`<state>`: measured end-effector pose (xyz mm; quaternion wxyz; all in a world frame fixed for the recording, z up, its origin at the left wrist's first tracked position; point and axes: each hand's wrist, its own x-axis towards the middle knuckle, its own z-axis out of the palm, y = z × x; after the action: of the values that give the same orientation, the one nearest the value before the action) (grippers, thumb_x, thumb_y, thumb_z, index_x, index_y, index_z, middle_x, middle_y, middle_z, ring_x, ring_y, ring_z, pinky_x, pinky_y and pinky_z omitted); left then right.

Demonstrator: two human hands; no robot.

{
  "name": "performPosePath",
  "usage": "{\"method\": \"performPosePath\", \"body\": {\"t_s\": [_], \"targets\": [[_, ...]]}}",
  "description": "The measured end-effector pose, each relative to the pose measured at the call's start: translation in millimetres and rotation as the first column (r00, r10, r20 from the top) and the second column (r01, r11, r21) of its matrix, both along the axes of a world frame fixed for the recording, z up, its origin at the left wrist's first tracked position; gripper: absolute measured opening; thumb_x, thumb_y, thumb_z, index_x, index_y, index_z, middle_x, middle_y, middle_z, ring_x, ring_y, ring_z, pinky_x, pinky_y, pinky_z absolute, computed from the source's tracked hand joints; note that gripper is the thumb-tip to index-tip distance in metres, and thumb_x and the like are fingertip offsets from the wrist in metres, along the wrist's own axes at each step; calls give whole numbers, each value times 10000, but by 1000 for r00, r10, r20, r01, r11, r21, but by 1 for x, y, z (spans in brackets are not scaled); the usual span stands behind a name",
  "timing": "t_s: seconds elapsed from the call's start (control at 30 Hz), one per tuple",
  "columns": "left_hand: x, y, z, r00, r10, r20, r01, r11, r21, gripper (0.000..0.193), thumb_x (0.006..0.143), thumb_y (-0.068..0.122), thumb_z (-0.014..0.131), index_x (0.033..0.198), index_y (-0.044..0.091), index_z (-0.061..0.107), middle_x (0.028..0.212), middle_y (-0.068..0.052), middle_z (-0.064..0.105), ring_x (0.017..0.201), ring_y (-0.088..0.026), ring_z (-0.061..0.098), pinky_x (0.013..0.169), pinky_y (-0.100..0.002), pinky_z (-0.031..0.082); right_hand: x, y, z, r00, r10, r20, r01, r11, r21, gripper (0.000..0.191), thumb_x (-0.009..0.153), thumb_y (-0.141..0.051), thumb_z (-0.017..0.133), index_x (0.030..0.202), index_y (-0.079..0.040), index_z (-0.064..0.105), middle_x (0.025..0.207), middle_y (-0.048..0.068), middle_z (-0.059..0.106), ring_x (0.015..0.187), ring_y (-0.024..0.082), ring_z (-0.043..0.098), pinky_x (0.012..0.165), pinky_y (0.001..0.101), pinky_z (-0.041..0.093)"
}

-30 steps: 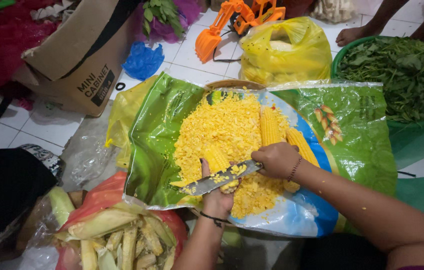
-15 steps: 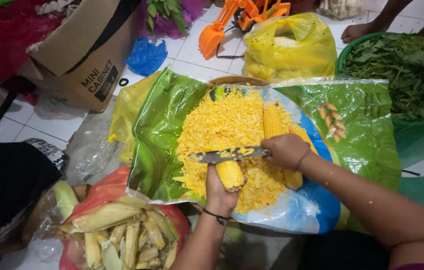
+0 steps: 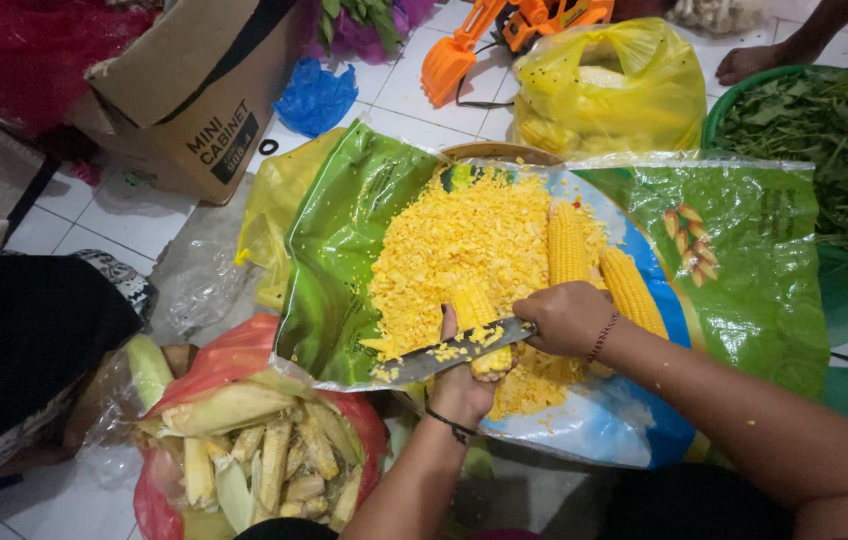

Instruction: The person shucks corn cobs by hand, removing husks and silk, then uses a knife to cut kernels off the cob into a pile on a plastic sheet. The person handles multiple corn cobs sequentially, placing husks into a bag and accumulating cut kernels.

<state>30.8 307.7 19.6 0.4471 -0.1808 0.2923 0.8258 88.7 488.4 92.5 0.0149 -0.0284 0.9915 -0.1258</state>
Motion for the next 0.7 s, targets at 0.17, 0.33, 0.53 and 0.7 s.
{"method": "performPosePath", "body": {"t_s": [0.17, 0.33, 0.53, 0.7], "targets": [[-4, -2, 1, 1000, -3, -5, 3, 999, -35, 706, 946, 726, 464, 1170, 82, 647, 905, -117, 725, 698, -266, 687, 539, -411, 564, 2, 22, -6, 993, -75, 96, 69, 996, 60, 226, 718, -335, 771, 853, -174, 687, 794, 53, 719, 760, 322, 718, 656, 495, 571], [-6, -1, 3, 1000, 0, -7, 0, 999, -40, 675, 954, 718, 444, 1190, 114, 632, 921, -105, 715, 693, -269, 681, 542, -427, 566, 4, 24, -1, 991, -97, 94, 90, 993, 70, 230, 741, -352, 761, 865, -172, 691, 803, 62, 727, 770, 323, 721, 673, 492, 575], [12, 8, 1, 999, -32, 17, 31, 998, 48, 662, 991, 685, 438, 1192, 86, 636, 953, -121, 720, 704, -284, 687, 574, -437, 577, 1, 2, -2, 994, -39, 104, 36, 999, 28, 242, 762, -385, 760, 873, -179, 696, 790, 75, 719, 756, 337, 716, 662, 501, 571], [9, 2, 4, 996, -92, -18, 91, 994, -57, 549, 1022, 571, 415, 1155, 86, 636, 923, -115, 710, 687, -290, 687, 554, -444, 563, 0, 27, 0, 978, -148, 144, 141, 988, 59, 199, 738, -354, 752, 850, -196, 707, 818, 62, 734, 803, 324, 722, 714, 491, 576]]}}
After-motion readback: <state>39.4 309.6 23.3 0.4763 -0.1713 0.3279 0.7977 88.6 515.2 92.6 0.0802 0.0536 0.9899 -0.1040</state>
